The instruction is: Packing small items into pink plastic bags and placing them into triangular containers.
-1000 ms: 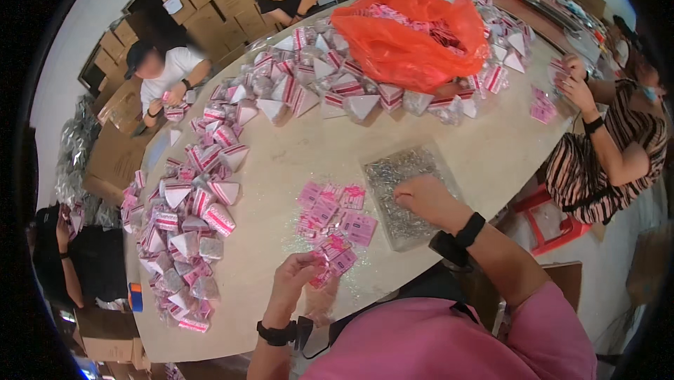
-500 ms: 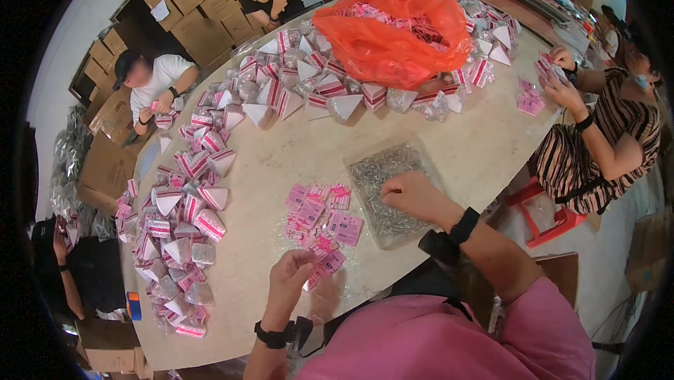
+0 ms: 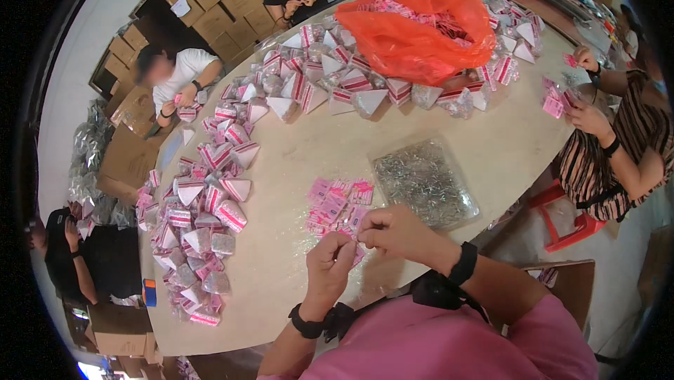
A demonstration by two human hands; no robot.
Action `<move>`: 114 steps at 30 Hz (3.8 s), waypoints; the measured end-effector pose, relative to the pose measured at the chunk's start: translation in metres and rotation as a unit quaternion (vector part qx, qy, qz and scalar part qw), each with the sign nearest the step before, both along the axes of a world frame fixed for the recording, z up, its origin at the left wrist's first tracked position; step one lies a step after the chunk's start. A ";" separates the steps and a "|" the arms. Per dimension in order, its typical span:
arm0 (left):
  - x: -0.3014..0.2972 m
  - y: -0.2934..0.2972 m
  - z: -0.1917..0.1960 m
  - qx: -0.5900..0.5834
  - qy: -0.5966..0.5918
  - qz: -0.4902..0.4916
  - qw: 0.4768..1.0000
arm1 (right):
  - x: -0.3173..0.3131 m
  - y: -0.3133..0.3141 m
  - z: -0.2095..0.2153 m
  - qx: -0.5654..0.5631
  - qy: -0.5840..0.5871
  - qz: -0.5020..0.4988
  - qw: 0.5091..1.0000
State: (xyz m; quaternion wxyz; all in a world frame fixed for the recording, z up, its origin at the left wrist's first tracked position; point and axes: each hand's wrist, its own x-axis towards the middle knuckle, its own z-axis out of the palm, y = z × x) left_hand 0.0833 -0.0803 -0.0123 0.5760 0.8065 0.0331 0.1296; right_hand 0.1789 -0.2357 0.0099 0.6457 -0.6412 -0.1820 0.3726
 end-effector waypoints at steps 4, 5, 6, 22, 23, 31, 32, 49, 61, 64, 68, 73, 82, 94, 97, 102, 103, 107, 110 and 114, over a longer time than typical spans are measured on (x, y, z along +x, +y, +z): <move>-0.003 0.000 0.001 0.021 -0.009 -0.005 1.000 | -0.005 0.003 -0.013 0.054 0.030 -0.023 0.998; -0.004 0.001 0.001 0.018 -0.003 -0.010 1.000 | -0.005 0.005 -0.015 0.062 0.026 -0.022 0.997; -0.004 0.003 0.001 0.005 0.013 -0.008 1.000 | -0.005 0.006 -0.017 0.070 0.023 -0.020 0.997; 0.065 0.075 -0.058 0.450 0.117 0.065 0.883 | 0.005 -0.018 -0.030 0.035 0.060 -0.077 0.995; 0.063 0.075 -0.056 0.451 0.115 0.066 0.883 | 0.006 -0.019 -0.033 0.040 0.065 -0.079 0.994; 0.034 0.065 -0.012 0.404 0.022 0.058 0.912 | 0.007 -0.008 -0.034 0.025 0.002 -0.102 0.994; 0.031 0.061 -0.005 0.401 0.010 0.054 0.914 | 0.008 -0.005 -0.031 0.039 -0.004 -0.118 0.992; -0.004 0.034 0.019 0.387 0.023 0.039 0.921 | 0.002 0.060 -0.042 0.099 -0.074 -0.110 0.986; -0.003 0.037 0.041 0.220 -0.085 0.065 0.970 | -0.008 0.065 -0.030 0.236 0.135 -0.024 0.962; -0.003 0.037 0.038 0.224 -0.100 0.098 0.965 | -0.010 0.063 -0.018 0.253 0.237 -0.025 0.938; -0.005 0.034 0.032 0.204 -0.098 0.119 0.967 | -0.016 0.064 -0.016 0.252 0.215 -0.012 0.943; -0.006 0.040 0.045 0.096 -0.046 0.044 0.993 | -0.016 0.058 -0.016 0.220 0.184 0.052 0.957; -0.013 0.058 0.062 0.272 -0.019 -0.091 0.958 | -0.015 0.045 -0.016 0.151 0.225 0.108 0.957; -0.017 0.045 0.041 -0.135 0.147 0.002 0.980 | -0.028 0.051 0.010 0.058 -0.153 0.053 0.985; -0.016 0.045 0.036 -0.265 0.151 0.008 0.952 | -0.029 0.046 0.017 0.041 -0.230 0.042 0.971; -0.011 0.045 0.028 -0.273 0.155 -0.021 0.949 | -0.029 0.045 0.009 0.014 -0.368 0.011 0.929; -0.008 0.047 0.029 -0.261 0.168 -0.032 0.950 | -0.027 0.045 0.007 0.010 -0.374 0.010 0.927; 0.017 0.062 0.037 -0.200 0.207 -0.087 0.954 | -0.016 0.042 0.006 0.030 -0.329 -0.023 0.944; 0.052 0.076 0.053 -0.110 0.208 -0.090 0.968 | -0.004 0.037 0.000 0.036 -0.216 -0.032 0.975; 0.143 0.099 0.068 0.059 0.202 -0.067 0.975 | 0.013 0.018 -0.015 0.075 -0.037 -0.043 0.996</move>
